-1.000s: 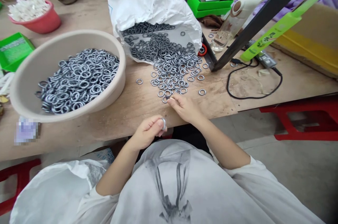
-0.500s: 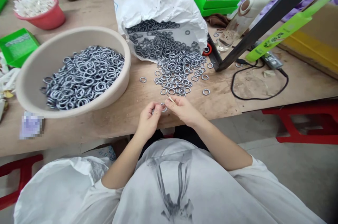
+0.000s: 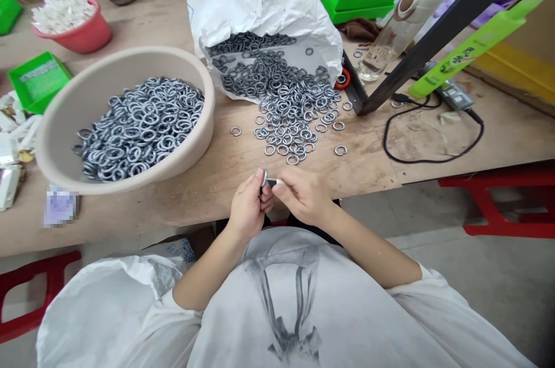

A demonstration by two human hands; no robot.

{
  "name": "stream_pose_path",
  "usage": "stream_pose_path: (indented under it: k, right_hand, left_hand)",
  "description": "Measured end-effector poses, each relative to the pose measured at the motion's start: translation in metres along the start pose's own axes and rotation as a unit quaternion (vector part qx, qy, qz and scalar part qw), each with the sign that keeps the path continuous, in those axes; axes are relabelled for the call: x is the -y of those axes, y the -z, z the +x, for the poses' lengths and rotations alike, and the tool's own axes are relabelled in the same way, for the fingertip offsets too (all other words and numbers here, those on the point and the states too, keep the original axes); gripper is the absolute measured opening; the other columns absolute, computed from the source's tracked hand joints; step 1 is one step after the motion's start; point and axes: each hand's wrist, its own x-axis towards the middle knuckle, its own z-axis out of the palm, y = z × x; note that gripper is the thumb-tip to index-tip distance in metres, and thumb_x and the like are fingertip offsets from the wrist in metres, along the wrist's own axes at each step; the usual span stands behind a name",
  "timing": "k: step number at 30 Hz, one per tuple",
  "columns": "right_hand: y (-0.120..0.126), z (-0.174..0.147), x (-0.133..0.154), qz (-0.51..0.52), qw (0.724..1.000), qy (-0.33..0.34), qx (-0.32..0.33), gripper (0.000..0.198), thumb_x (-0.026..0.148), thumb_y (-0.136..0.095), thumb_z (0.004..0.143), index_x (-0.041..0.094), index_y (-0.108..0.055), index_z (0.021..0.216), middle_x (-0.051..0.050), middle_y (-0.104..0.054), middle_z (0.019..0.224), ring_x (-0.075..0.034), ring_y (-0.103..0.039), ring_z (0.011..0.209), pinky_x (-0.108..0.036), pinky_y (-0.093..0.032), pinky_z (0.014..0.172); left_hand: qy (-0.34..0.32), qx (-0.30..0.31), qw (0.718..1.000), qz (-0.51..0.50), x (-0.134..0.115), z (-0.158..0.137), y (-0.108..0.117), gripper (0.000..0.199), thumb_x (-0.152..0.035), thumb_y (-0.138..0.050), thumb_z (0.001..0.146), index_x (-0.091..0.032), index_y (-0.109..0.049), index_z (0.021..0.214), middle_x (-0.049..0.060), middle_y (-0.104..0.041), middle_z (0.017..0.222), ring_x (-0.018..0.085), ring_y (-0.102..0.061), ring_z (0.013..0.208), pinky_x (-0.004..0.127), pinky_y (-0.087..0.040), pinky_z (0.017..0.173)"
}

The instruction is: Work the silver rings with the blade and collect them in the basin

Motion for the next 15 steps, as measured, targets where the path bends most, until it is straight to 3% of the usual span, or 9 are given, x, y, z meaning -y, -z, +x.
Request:
stream_pose_path:
  k: [5,9,12,15]
  right_hand:
    - [-0.003,-0.005,0.007,-0.106,0.994,0.025,0.016,0.048,0.054,-0.036,0.100,0.021,-0.053,0.069,-0.003,-0.053,0.070,-0.016,-0.044,0.065,-0.031,-0.025,0.061]
    - [-0.006,-0.004,0.001,-0.092,0.996,0.017,0.011,0.051,0.056,-0.035,0.100,0.021,-0.053,0.067,-0.003,-0.054,0.067,-0.015,-0.045,0.064,-0.030,-0.026,0.061]
    - [-0.003,0.007,-0.014,-0.074,0.995,-0.070,-0.016,0.052,0.057,-0.031,0.101,0.022,-0.053,0.069,-0.001,-0.053,0.063,-0.016,-0.045,0.061,-0.030,-0.026,0.059]
    - [0.001,0.028,-0.030,-0.143,0.978,-0.149,-0.034,0.045,0.052,-0.035,0.102,0.022,-0.061,0.080,-0.004,-0.063,0.074,-0.018,-0.053,0.067,-0.030,-0.027,0.060]
  left_hand:
    - [-0.004,-0.031,1.000,-0.001,0.002,0.000,-0.003,0.051,-0.056,-0.073,0.076,-0.020,-0.039,0.064,-0.008,-0.034,0.049,0.005,-0.028,0.041,0.020,-0.022,0.039]
    - [-0.009,-0.014,1.000,0.009,0.002,-0.001,-0.003,0.051,-0.058,-0.071,0.077,-0.020,-0.038,0.064,-0.008,-0.031,0.050,0.005,-0.026,0.041,0.020,-0.022,0.040]
    - [-0.014,0.035,0.999,0.036,0.004,-0.005,0.001,0.052,-0.058,-0.068,0.079,-0.019,-0.040,0.060,-0.007,-0.032,0.050,0.005,-0.026,0.041,0.020,-0.024,0.040]
    - [-0.027,0.052,0.996,0.064,0.005,-0.009,0.011,0.051,-0.058,-0.068,0.081,-0.018,-0.044,0.058,-0.006,-0.036,0.051,0.005,-0.031,0.043,0.020,-0.030,0.042]
